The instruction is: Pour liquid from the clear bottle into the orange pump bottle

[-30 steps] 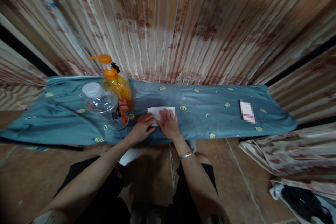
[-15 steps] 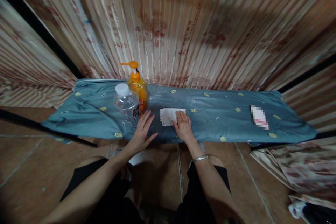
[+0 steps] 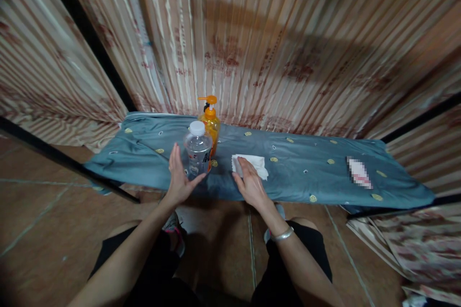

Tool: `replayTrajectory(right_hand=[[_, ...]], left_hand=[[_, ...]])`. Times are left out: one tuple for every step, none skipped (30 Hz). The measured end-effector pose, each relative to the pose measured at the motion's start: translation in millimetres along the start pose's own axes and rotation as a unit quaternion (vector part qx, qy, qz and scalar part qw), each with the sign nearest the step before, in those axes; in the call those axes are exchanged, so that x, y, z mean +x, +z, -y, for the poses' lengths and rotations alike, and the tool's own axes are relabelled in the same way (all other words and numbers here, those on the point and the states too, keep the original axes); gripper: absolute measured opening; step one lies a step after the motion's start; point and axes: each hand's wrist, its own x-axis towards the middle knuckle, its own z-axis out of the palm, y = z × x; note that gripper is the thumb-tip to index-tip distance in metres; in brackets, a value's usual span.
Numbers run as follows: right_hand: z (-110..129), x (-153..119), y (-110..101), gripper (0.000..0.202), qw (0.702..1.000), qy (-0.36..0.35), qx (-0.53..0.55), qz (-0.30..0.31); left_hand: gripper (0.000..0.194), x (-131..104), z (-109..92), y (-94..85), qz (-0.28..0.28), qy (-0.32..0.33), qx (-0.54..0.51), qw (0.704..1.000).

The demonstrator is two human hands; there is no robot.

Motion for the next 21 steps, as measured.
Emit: replayTrajectory(right_hand=[[11,4,-3,0.065,1.0,-0.012,0.006,0.008],[21,9,-6,0.064,1.0,-0.025,0.012,0.014],[32,14,-10,0.063,0.999,-0.037,0.019,0.019],[42,20,-15,0.062,0.998,-0.05,0.026,0.018],[52,26,-20,0.062,0.998,-0.059,0.032,0.014],[62,33,-25,0.062,0.997,-0.066,0.035,0.008],[71,41,-30,0.062,0.996,-0.074,0.039,0.002],[80,49,-34,0.062,0.995,-0.085,0.044,-0.004],[88,59,-37,0.062,0.994,-0.096,0.051,-0.008],[96,69,-40,0.062,0.992,-0.109,0.059,-0.01],[103,80,-41,0.063,0.99,-0.124,0.066,-0.011],[109,92,-41,0.063,0.988,-0.14,0.07,-0.013],[114,104,-40,0.063,0.985,-0.155,0.072,-0.016],[119,117,-37,0.062,0.983,-0.167,0.073,-0.014],[122,128,-34,0.061,0.981,-0.179,0.074,-0.015],[125,140,-29,0.059,0.979,-0.187,0.073,-0.013],[126,149,-24,0.058,0.978,-0.198,0.071,-0.008],[127,158,-18,0.057,0.976,-0.206,0.069,0.0],[127,164,-13,0.057,0.975,-0.211,0.065,0.006],[126,169,-7,0.058,0.975,-0.213,0.061,0.016],[125,171,-2,0.058,0.976,-0.211,0.057,0.023]], left_hand=[[0.144,3,5,3.5,0.006,-0.047,-0.034,0.998],[0.15,6,8,7.8,0.013,-0.093,-0.075,0.993],[0.155,8,11,12.5,0.018,-0.131,-0.116,0.984],[0.157,10,12,17.4,0.023,-0.144,-0.13,0.981],[0.158,12,13,22.4,0.026,-0.15,-0.139,0.979],[0.159,13,13,27.0,0.029,-0.155,-0.148,0.976],[0.159,15,13,31.2,0.03,-0.159,-0.156,0.974],[0.159,16,13,34.8,0.03,-0.164,-0.163,0.972],[0.158,17,14,37.8,0.029,-0.17,-0.17,0.97],[0.158,19,15,40.2,0.029,-0.176,-0.176,0.968],[0.158,20,16,42.2,0.029,-0.183,-0.181,0.966],[0.158,21,17,43.7,0.03,-0.19,-0.185,0.964],[0.158,22,18,44.8,0.031,-0.197,-0.188,0.962],[0.157,23,19,45.5,0.033,-0.205,-0.19,0.96],[0.155,23,20,45.8,0.033,-0.213,-0.19,0.958],[0.153,23,21,45.8,0.034,-0.22,-0.19,0.956],[0.15,24,21,45.5,0.034,-0.226,-0.19,0.955],[0.147,24,21,44.8,0.034,-0.23,-0.19,0.954],[0.145,23,21,43.9,0.035,-0.232,-0.191,0.953],[0.143,23,21,42.8,0.036,-0.234,-0.192,0.952],[0.141,23,20,41.7,0.039,-0.235,-0.193,0.952]])
